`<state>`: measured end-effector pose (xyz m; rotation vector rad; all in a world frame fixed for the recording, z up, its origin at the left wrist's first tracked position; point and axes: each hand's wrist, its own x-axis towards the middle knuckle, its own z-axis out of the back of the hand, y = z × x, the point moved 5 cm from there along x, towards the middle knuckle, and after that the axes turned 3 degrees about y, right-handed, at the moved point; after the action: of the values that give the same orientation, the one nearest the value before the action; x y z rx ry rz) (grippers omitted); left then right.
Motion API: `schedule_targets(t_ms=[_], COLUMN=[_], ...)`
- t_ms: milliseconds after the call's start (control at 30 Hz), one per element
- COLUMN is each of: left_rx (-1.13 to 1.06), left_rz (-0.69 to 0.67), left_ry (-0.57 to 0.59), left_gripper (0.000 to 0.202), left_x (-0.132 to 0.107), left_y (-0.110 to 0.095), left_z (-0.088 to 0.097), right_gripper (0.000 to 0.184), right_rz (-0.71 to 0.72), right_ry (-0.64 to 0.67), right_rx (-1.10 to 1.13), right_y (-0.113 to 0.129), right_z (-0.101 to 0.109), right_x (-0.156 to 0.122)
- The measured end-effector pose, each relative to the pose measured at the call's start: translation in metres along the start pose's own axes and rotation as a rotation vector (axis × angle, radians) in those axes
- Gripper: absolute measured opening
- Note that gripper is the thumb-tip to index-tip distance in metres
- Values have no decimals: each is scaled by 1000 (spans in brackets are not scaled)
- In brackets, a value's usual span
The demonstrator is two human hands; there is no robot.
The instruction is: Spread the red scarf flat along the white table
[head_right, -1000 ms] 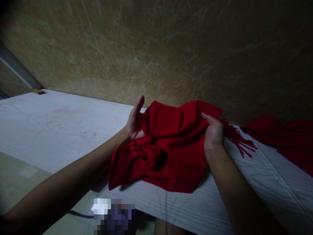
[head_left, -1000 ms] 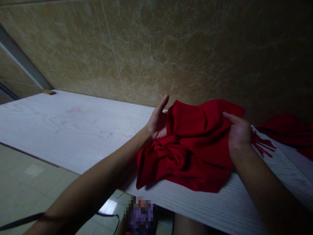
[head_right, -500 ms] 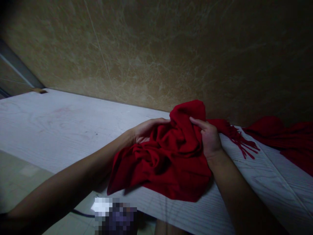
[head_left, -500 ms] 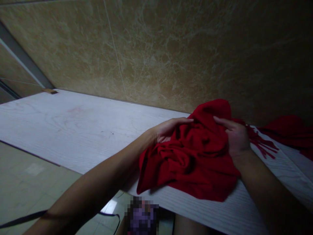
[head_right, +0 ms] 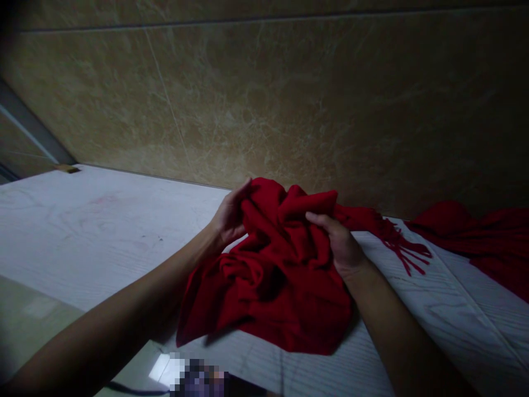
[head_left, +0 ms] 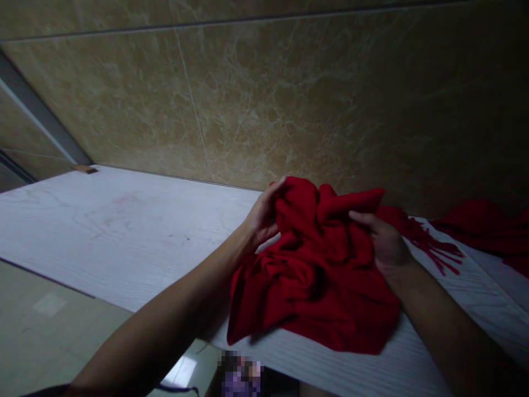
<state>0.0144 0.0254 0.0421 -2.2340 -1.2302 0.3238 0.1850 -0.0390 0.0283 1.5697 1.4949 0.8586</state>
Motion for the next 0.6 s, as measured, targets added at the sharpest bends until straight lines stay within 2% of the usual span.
schedule_targets(t_ms=[67,133,233,300,433,600], left_rx=[41,94,167,185,179,124], left_rz=[-12,4,52,53,-41,5], left_ry=[-2,-17,-33,-2,108,109], left_gripper=[14,14,33,48,73,78], left_x=[-2,-5,-11,-13,-14,-13], left_y=[0,1,2,1,-5,-3], left_z=[0,-2,-7,-12,-19,-13], right_gripper=[37,44,56,63,57,56], right_rz=[-72,-55,-30,-42,-61,-74], right_ry=[140,211,259,292,267,212], right_rx=[-9,-31,-76,-107,-130,-123], right_y=[-3,0,7,9,3,-9], right_z=[-8,-10,-12,-16,-18,-8], right_x=[-2,-4,-7,-9,-4,10])
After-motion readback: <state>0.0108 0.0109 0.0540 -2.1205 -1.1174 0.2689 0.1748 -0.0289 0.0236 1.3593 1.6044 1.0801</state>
